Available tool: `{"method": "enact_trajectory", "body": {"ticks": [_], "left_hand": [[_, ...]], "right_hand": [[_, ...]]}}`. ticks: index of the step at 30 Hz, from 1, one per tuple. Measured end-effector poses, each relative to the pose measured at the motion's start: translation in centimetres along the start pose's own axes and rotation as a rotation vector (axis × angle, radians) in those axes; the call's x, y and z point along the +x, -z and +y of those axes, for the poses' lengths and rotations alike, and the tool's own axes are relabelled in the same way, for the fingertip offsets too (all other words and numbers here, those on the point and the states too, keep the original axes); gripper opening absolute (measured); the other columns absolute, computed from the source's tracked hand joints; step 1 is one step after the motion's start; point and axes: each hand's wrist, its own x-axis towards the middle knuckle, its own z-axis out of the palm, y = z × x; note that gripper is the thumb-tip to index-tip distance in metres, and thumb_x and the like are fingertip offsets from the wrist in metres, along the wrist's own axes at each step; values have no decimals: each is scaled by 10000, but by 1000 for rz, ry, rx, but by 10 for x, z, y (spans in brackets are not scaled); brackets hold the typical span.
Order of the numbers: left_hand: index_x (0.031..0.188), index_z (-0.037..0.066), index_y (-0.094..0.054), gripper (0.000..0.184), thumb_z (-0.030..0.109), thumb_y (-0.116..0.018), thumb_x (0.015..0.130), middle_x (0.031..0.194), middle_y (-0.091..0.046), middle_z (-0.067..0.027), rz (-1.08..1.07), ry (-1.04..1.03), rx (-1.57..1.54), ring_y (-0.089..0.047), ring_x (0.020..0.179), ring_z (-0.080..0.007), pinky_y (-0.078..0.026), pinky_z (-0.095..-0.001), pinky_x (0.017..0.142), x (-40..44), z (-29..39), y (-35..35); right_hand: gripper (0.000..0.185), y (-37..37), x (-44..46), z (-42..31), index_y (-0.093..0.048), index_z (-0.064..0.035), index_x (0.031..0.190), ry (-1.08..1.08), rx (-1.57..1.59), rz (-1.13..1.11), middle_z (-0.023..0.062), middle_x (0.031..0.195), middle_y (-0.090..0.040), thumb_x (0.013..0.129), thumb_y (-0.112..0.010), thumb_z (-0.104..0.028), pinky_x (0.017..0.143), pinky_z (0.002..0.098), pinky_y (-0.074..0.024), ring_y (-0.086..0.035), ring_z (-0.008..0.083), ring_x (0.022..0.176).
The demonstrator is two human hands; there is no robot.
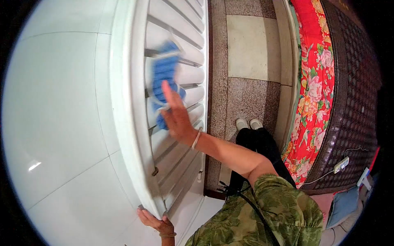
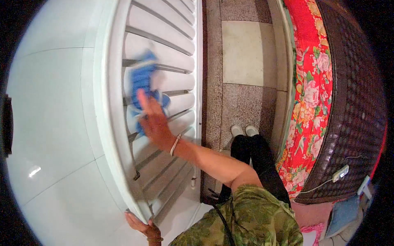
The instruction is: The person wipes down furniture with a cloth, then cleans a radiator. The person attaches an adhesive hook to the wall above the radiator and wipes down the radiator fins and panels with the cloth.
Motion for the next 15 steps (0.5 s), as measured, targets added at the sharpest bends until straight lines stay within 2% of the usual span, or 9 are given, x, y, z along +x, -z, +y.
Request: {"method": "enact_trajectory", "body": {"ticks": [3, 5, 6, 8, 10, 11, 12, 14, 15], "left_hand": [[1409, -88, -276, 769, 545, -328, 975, 1452, -249, -313, -10, -19, 18, -279, 1324, -485, -247, -578, 1073, 0, -1, 2], [1410, -79, -268, 738, 521, -321, 983, 1448, -254, -318, -12, -58, 4, -285, 1311, -500, -248, -599, 1057, -1, -4, 2], [1410, -79, -268, 738, 521, -321, 983, 1448, -254, -318, -2, -55, -10, -285, 1311, -500, -248, -599, 1057, 3, -2, 0], [1433, -50, -245, 714, 497, -347, 984, 1438, -258, -334, -95, -21, -62, -292, 1306, -499, -250, -609, 1043, 4, -1, 11], [1441, -38, -236, 701, 477, -368, 984, 1435, -264, -336, -75, -51, -65, -296, 1304, -499, -252, -612, 1036, 2, -4, 11], [1449, -26, -227, 690, 456, -389, 983, 1432, -269, -337, -79, -84, -57, -299, 1301, -500, -254, -616, 1029, 1, -8, 8], [1449, -26, -227, 690, 456, -389, 983, 1432, -269, -337, -69, -86, -66, -299, 1301, -500, -254, -616, 1029, -1, -15, 4], [1381, 32, -420, 725, 312, -709, 779, 1358, -456, -213, -91, -24, -26, -473, 1205, -384, -374, -576, 958, -13, -30, -8], [1381, 32, -420, 725, 312, -709, 779, 1358, -456, -213, -77, -23, -33, -473, 1205, -384, -374, -576, 958, -15, -35, -16]], "right_hand": [[466, -20, 56, -14, -478, 15, 1263, 112, -167, 89, 249, 1386, -403, 811, -557, -73, 1115, 459, -269, -387, 412, 1278], [458, -24, 68, 38, -462, 14, 1277, -64, -277, 158, 244, 1357, -419, 833, -528, -82, 1110, 446, -270, -372, 407, 1283], [414, -19, 72, 66, -470, 11, 1265, -117, -212, 251, 245, 1305, -461, 865, -506, -89, 1079, 419, -314, -421, 397, 1237], [386, 7, 65, 117, -471, 25, 1279, -416, -201, 317, 246, 1174, -557, 930, -451, -139, 973, 405, -402, -532, 371, 1104], [437, 32, 36, 177, -443, 4, 1357, -728, 44, 351, 216, 1223, -573, 977, -413, -208, 968, 385, -407, -540, 342, 1123], [457, 31, 35, 148, -416, -2, 1382, -806, -99, 322, 196, 1294, -535, 989, -402, -235, 1020, 355, -366, -496, 317, 1203], [457, 26, 30, 140, -416, -2, 1382, -793, -102, 323, 196, 1294, -535, 989, -402, -235, 1020, 355, -366, -496, 317, 1203], [483, 7, 31, 114, -369, -50, 1430, -462, -105, 290, 183, 1382, -457, 988, -402, -242, 1082, 349, -297, -417, 298, 1289], [496, 3, 41, 97, -346, -69, 1446, -348, -73, 237, 180, 1412, -418, 982, -408, -232, 1101, 356, -267, -381, 300, 1316]]}}
